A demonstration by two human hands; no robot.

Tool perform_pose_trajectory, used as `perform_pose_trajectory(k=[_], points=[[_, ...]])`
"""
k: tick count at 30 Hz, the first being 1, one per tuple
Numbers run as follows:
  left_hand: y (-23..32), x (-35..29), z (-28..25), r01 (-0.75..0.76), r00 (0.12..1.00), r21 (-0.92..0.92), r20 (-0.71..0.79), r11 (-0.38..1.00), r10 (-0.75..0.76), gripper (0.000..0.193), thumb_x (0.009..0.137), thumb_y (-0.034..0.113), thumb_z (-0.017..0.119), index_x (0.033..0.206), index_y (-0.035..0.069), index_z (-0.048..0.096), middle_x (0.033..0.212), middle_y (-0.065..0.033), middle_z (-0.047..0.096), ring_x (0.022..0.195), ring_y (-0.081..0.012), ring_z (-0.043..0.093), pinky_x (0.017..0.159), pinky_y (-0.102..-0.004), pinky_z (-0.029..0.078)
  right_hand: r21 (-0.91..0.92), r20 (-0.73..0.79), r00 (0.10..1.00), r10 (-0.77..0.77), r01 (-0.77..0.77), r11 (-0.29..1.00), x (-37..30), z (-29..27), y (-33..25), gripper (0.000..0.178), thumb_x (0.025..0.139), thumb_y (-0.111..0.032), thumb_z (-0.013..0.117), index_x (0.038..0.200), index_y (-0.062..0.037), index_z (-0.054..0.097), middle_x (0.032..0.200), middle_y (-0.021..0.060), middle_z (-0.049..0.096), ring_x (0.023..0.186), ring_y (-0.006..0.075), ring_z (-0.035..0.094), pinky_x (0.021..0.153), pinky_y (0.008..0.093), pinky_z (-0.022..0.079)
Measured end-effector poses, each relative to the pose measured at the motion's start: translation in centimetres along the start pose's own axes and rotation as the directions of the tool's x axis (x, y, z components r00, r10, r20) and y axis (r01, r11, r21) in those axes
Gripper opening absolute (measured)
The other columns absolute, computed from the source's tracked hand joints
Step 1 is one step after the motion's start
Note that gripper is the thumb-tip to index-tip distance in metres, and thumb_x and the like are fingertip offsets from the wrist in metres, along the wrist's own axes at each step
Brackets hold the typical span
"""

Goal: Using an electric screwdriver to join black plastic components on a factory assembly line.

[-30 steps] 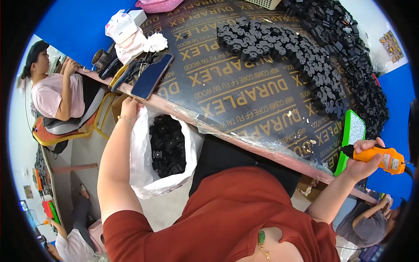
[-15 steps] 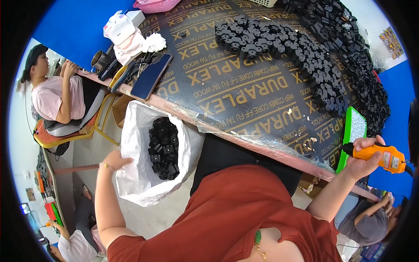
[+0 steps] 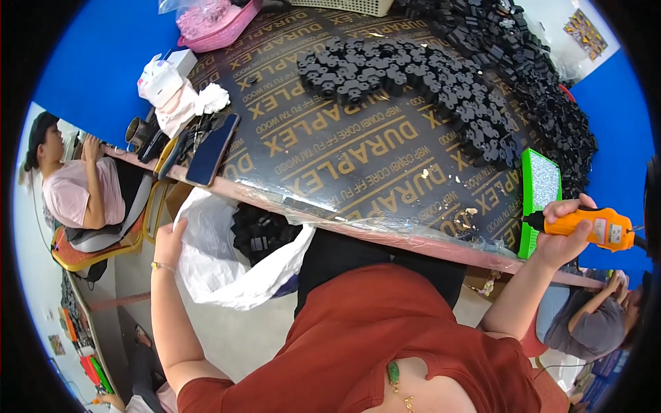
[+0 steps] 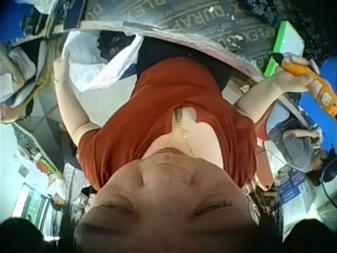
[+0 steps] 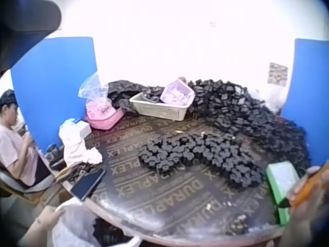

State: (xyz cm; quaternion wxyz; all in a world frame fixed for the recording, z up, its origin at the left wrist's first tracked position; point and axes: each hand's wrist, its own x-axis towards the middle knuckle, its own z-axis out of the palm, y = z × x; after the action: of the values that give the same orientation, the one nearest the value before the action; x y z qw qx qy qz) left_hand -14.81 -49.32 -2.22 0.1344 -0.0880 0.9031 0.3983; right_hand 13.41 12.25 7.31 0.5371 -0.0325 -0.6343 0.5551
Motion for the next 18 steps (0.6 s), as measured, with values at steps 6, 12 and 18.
perform_pose_trajectory(k=[6, 12, 18], points=[[4.5, -4.5, 1.9, -0.028, 0.957, 0.800, -0.152, 0.599, 0.247, 0.060, 0.082, 0.048, 0.060, 0.114, -0.002, 0.057, 0.098, -0.0261, 0.064, 0.089, -0.0402, 0.062, 0.081, -0.0459, 0.049, -0.034, -0.029, 1.000, 0.007, -0.008, 0.999, -0.2, -1.0, 0.4, 0.047, 0.090, -0.042, 0.056, 0.113, -0.0021, 0.047, 0.072, 0.0080, 0.056, 0.055, 0.0141, 0.049, 0.053, 0.0282, 0.040], [8.1, -10.0, 6.8, -0.524, 0.826, 0.565, 0.518, 0.637, 0.221, 0.057, 0.080, 0.050, 0.062, 0.106, 0.000, 0.062, 0.099, -0.0228, 0.065, 0.096, -0.0380, 0.061, 0.083, -0.0446, 0.048, -0.027, -0.013, 1.000, -0.001, 0.001, 1.000, -0.1, -1.3, 0.6, 0.050, 0.090, -0.045, 0.055, 0.113, -0.0017, 0.046, 0.072, 0.0085, 0.057, 0.054, 0.0139, 0.050, 0.054, 0.0287, 0.043], [6.9, -13.2, 13.4, -0.773, 0.484, 0.307, 0.852, 0.555, 0.202, 0.031, 0.088, 0.032, 0.054, 0.073, 0.006, 0.064, 0.067, -0.0194, 0.061, 0.065, -0.0398, 0.060, 0.062, -0.0479, 0.048, -0.010, -0.020, 1.000, -0.004, 0.004, 1.000, -0.2, -1.8, 0.7, 0.050, 0.090, -0.045, 0.054, 0.115, -0.0017, 0.046, 0.072, 0.0086, 0.057, 0.055, 0.0139, 0.050, 0.053, 0.0287, 0.042]])
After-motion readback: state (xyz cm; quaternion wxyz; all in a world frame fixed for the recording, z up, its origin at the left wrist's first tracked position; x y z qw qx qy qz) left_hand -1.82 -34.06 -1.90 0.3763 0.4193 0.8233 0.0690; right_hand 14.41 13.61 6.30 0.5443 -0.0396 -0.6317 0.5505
